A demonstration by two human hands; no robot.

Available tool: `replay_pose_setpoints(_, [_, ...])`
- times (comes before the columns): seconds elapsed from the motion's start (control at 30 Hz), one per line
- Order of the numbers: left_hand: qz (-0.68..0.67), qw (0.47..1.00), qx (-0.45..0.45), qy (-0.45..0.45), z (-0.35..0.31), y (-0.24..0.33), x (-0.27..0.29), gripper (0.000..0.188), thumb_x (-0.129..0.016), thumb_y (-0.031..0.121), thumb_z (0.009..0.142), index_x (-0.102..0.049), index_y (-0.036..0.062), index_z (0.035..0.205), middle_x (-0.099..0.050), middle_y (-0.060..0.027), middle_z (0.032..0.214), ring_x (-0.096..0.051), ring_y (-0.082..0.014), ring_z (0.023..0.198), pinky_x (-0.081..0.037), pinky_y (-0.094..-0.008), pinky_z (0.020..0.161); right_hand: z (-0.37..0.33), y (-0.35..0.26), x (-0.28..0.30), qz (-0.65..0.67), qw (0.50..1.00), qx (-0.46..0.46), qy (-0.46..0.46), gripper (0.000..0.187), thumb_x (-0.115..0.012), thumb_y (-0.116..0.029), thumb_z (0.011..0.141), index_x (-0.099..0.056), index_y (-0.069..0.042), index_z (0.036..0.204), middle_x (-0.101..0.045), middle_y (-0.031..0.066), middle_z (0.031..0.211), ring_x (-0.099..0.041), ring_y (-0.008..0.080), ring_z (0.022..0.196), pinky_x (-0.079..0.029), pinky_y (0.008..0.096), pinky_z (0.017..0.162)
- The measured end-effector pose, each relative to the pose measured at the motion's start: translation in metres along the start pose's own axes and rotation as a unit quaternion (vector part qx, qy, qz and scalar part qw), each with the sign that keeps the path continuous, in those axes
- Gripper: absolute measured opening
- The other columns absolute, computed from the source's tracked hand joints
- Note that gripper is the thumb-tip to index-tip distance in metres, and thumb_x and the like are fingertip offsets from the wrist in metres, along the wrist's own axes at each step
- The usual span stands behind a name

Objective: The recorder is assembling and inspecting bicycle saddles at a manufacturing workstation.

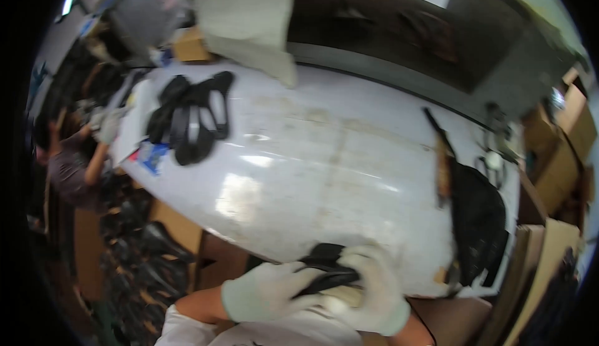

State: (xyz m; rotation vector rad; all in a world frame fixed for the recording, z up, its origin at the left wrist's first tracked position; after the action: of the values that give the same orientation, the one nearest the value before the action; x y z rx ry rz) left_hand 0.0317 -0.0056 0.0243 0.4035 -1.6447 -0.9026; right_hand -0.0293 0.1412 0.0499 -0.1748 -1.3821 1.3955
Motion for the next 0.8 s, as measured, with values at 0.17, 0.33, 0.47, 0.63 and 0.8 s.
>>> replay_pose_setpoints(0.17, [-0.038,0.998,-0.026,-0.049,0.018,0.014,-0.006,0.040,-0.065,0.036,0.100,-0.062,0.0074,0.128,-0.066,-0.0127,0.090,-0.070,-0.0315,0.068,-0.059,-0.0406,0.059,-0.019,0.011,0.006,-0.013,0.997,-0.067,0.030,0.050,-0.086,-0.028,0.074,-0.059,0.001,0.104,-0.064,0.0225,0.104,-0.066,0.0334,0.089,-0.056,0.0425,0.086])
replay_pose_setpoints(0.33, [-0.057,0.995,-0.066,-0.052,0.021,0.024,-0.001,0.041,-0.062,0.032,0.102,-0.062,0.0022,0.131,-0.067,-0.0153,0.092,-0.069,-0.0293,0.081,-0.058,-0.0385,0.065,-0.032,0.013,-0.001,-0.048,0.992,-0.066,0.093,0.051,-0.085,-0.033,0.077,-0.056,0.002,0.100,-0.062,0.0216,0.099,-0.063,0.0302,0.083,-0.056,0.0452,0.092])
replay_pose_setpoints(0.47, [-0.063,0.993,-0.043,-0.096,0.016,0.018,-0.008,0.042,-0.060,0.032,0.103,-0.062,0.0017,0.132,-0.068,-0.0157,0.096,-0.068,-0.0290,0.087,-0.058,-0.0375,0.067,-0.033,0.013,0.003,-0.022,0.993,-0.053,0.103,0.045,-0.085,-0.025,0.072,-0.060,-0.001,0.101,-0.062,0.0173,0.102,-0.063,0.0334,0.089,-0.055,0.0438,0.080])
replay_pose_setpoints(0.63, [-0.076,0.992,-0.019,-0.100,0.014,0.010,-0.010,0.039,-0.058,0.033,0.105,-0.065,0.0059,0.131,-0.070,-0.0167,0.089,-0.069,-0.0319,0.075,-0.057,-0.0401,0.064,-0.032,0.011,0.002,-0.007,0.997,-0.058,0.058,0.039,-0.080,-0.023,0.077,-0.061,0.000,0.102,-0.062,0.0197,0.110,-0.062,0.0346,0.092,-0.053,0.0496,0.095])
replay_pose_setpoints(0.8, [-0.083,0.994,-0.032,-0.070,0.012,0.007,-0.014,0.039,-0.059,0.034,0.104,-0.067,0.0061,0.130,-0.068,-0.0162,0.080,-0.069,-0.0316,0.070,-0.056,-0.0407,0.061,-0.032,0.010,0.000,0.024,0.995,-0.079,0.057,0.031,-0.076,-0.019,0.079,-0.061,-0.002,0.100,-0.064,0.0182,0.106,-0.061,0.0343,0.091,-0.049,0.0542,0.101])
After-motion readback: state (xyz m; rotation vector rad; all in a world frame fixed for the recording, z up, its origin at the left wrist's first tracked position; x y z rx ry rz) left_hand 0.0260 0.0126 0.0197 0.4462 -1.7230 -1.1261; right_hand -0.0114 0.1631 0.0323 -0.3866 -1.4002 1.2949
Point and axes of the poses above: each hand's wrist, its own z-axis towards the middle knuckle, its own x-axis out of the back of the hand, y = z × x, the point moved 8 cm from there along z, towards the middle knuckle
